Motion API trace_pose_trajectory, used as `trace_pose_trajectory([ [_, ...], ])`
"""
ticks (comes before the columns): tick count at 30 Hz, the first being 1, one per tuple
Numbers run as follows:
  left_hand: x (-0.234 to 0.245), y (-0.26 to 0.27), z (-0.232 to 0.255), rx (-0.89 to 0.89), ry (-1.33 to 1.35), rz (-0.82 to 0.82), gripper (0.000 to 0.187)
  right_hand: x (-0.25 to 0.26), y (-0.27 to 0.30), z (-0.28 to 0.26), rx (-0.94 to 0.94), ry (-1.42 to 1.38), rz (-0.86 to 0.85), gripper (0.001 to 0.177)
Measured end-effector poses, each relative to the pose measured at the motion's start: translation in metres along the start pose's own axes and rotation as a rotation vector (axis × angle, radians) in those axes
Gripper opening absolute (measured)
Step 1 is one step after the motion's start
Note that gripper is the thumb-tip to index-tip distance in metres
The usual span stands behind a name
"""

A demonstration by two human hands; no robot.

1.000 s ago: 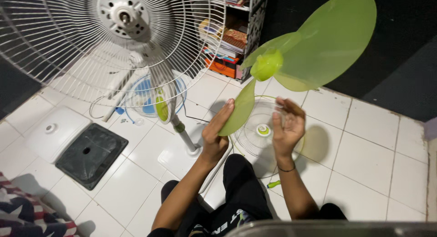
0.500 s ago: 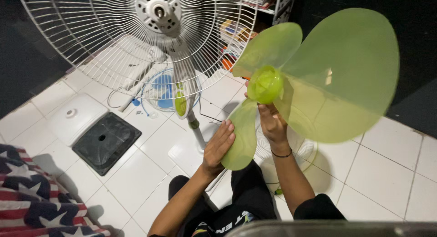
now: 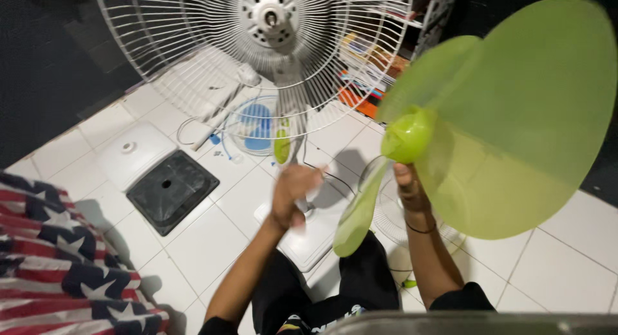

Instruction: The person sits on the floor and unscrews the front nut of a pedestal fan, removes the blade assembly, then reattaches the blades and tightens the nut. They then handle the rear grille ring and use a screwdriver on its clip while working on the fan guard.

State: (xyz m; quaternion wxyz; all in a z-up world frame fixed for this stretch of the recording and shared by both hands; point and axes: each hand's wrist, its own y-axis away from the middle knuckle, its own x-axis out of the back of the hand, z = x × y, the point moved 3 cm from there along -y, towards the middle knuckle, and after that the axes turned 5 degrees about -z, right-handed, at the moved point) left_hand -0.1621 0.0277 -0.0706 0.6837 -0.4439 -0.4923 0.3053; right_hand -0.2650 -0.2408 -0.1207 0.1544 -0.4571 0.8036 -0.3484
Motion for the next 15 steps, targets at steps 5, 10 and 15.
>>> trace_pose_trajectory([
  [5,0.051,-0.054,-0.048,0.321,-0.56,0.265,0.017,-0.002,-0.014,-0.034,0.048,0.146,0.105,0.064],
  [10,0.084,-0.108,-0.072,0.369,-0.605,0.279,0.019,-0.018,-0.031,-0.06,0.146,0.123,0.179,0.07],
  [15,0.083,-0.122,-0.075,0.367,-0.616,0.239,0.021,-0.016,-0.028,-0.034,0.139,0.097,0.126,0.07],
])
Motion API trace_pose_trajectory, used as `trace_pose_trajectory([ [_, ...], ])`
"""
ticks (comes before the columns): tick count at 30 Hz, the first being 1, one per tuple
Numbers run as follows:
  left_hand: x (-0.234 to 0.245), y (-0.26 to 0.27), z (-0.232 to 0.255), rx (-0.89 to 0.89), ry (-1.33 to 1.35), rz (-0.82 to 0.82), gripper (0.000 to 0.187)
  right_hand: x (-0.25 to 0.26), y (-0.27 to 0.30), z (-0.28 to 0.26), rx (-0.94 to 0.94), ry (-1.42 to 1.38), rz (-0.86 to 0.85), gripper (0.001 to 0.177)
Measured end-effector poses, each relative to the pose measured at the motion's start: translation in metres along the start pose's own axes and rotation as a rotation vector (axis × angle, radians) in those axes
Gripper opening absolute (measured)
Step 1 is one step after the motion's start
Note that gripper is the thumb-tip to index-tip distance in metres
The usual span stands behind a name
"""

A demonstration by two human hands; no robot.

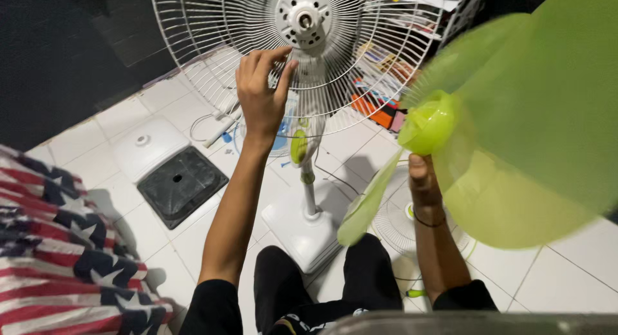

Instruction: The person sits on the floor and unscrews the front nut of a pedestal fan, removes the blade assembly, then reattaches the blades and tightens the nut. They then handle the rear grille ring and use a screwdriver on its clip while working on the fan guard.

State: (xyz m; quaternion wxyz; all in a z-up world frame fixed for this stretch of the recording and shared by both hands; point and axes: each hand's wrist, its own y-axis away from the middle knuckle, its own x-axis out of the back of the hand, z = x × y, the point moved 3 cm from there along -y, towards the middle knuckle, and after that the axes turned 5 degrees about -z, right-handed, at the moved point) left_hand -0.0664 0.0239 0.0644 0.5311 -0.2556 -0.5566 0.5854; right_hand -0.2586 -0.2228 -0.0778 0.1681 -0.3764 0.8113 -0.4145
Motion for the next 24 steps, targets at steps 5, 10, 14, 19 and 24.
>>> trace_pose_trajectory([
  [5,0.0,0.001,0.009,-0.085,0.024,0.034,0.016,-0.002,0.0,0.056,-0.132,-0.099,-0.046,0.066],
  [10,0.005,0.005,0.017,-0.102,0.044,0.019,0.015,-0.009,-0.004,0.06,-0.094,-0.071,-0.044,0.062],
  [14,0.008,0.009,0.016,-0.079,0.046,0.023,0.014,-0.02,-0.008,0.043,-0.077,-0.058,-0.066,0.058],
  [19,0.015,0.019,0.001,0.011,0.043,0.06,0.013,-0.028,-0.02,0.03,-0.06,-0.039,-0.086,0.053],
  [24,0.044,0.027,-0.033,0.068,-0.122,0.327,0.048,-0.026,-0.026,0.027,-0.061,0.03,-0.088,0.049],
])
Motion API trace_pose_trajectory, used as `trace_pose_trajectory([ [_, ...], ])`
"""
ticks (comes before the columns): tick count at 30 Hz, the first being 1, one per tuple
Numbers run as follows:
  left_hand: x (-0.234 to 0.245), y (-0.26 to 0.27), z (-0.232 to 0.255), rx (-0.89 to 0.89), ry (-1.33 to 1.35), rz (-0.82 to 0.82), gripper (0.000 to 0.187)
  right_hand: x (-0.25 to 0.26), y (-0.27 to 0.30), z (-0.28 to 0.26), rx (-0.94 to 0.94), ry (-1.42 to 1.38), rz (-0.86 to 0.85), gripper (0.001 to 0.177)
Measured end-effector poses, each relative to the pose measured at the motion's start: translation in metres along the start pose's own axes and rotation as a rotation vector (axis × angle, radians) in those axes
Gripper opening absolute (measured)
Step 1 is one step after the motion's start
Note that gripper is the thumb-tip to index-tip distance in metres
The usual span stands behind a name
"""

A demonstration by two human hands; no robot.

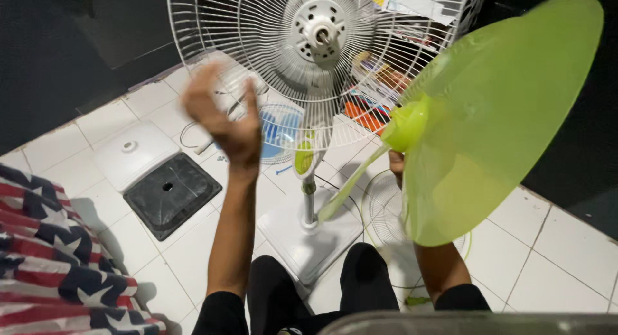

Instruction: The person sits on the floor and unscrews the front nut of a pedestal fan, removes the blade assembly, then reattaches the blades and tightens the nut. They then handle the rear grille ring and use a screwdriver on its clip while working on the fan guard.

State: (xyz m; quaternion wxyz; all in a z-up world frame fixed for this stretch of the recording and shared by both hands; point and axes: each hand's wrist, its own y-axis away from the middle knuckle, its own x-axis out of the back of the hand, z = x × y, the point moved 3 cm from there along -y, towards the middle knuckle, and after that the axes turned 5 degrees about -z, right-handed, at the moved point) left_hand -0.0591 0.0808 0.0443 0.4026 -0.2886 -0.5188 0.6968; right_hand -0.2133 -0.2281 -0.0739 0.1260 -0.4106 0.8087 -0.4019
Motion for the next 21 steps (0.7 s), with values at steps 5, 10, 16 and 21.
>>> trace_pose_trajectory([
  [5,0.011,-0.032,-0.063,0.321,0.33,-0.031,0.095,0.002,-0.013,-0.001,0.015,0.066,0.051,0.044],
  [10,-0.008,-0.043,-0.086,0.486,0.835,-0.323,0.07,0.001,-0.024,0.005,0.02,0.105,0.105,0.04],
  [16,-0.006,-0.027,-0.047,0.418,0.753,-0.261,0.042,-0.017,-0.028,-0.001,0.043,0.128,0.115,0.034],
  [21,0.014,-0.006,0.003,0.388,0.638,-0.208,0.043,-0.017,-0.048,0.009,0.084,0.185,0.082,0.03],
])
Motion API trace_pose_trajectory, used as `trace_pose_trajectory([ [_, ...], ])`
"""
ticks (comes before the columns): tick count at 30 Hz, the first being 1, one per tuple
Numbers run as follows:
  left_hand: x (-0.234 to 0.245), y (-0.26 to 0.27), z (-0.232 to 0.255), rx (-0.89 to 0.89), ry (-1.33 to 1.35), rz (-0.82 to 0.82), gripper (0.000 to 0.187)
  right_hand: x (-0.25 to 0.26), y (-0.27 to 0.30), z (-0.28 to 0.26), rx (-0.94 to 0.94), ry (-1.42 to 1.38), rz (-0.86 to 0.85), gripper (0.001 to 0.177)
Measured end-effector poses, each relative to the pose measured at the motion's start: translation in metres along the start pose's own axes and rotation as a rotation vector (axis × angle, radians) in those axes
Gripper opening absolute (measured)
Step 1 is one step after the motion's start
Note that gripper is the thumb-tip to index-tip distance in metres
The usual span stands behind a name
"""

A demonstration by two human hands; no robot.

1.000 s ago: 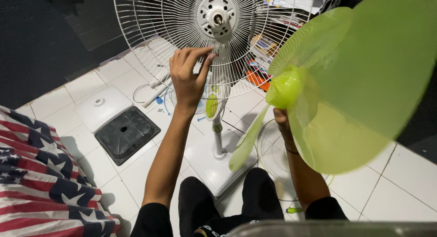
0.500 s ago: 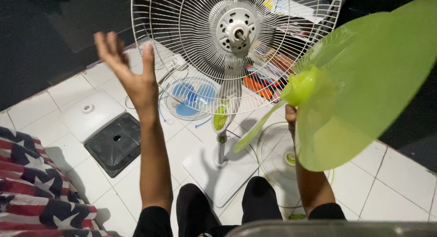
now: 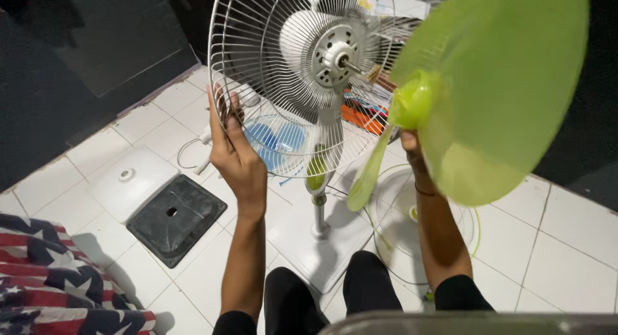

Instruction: The person sits on the floor and unscrews the front nut of a pedestal fan, removes the blade assembly, then reattaches the blades and tightens the nut. They then handle the rear grille ring and use a screwdriver on its clip while working on the fan guard.

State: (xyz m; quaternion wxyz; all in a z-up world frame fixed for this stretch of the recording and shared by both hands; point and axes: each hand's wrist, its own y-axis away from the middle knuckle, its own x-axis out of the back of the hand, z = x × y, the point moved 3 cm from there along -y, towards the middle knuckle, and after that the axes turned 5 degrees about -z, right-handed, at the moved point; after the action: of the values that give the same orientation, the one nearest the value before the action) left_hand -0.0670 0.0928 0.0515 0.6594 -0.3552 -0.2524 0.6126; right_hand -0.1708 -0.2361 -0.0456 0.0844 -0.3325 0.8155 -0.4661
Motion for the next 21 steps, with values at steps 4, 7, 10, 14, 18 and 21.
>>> trace_pose_trajectory([
  [4,-0.008,0.024,0.032,-0.096,-0.07,-0.019,0.047,0.003,-0.008,0.011,0.029,0.066,-0.048,0.027],
  [7,-0.019,0.04,0.048,-0.023,-0.104,-0.018,0.052,0.007,-0.014,0.013,0.083,0.15,-0.078,0.024],
  [10,-0.027,0.048,0.058,-0.117,-0.173,-0.011,0.055,0.003,-0.024,0.014,0.164,0.262,-0.102,0.022],
  [14,-0.03,0.045,0.058,-0.206,-0.205,0.001,0.055,-0.007,-0.039,0.021,0.354,0.421,-0.067,0.021],
  [18,-0.028,0.04,0.046,0.007,-0.122,-0.014,0.054,-0.018,-0.043,0.036,0.282,0.323,-0.092,0.023],
  [21,-0.032,0.04,0.044,-0.116,-0.126,-0.041,0.055,-0.024,-0.049,0.026,0.53,0.67,-0.031,0.018],
])
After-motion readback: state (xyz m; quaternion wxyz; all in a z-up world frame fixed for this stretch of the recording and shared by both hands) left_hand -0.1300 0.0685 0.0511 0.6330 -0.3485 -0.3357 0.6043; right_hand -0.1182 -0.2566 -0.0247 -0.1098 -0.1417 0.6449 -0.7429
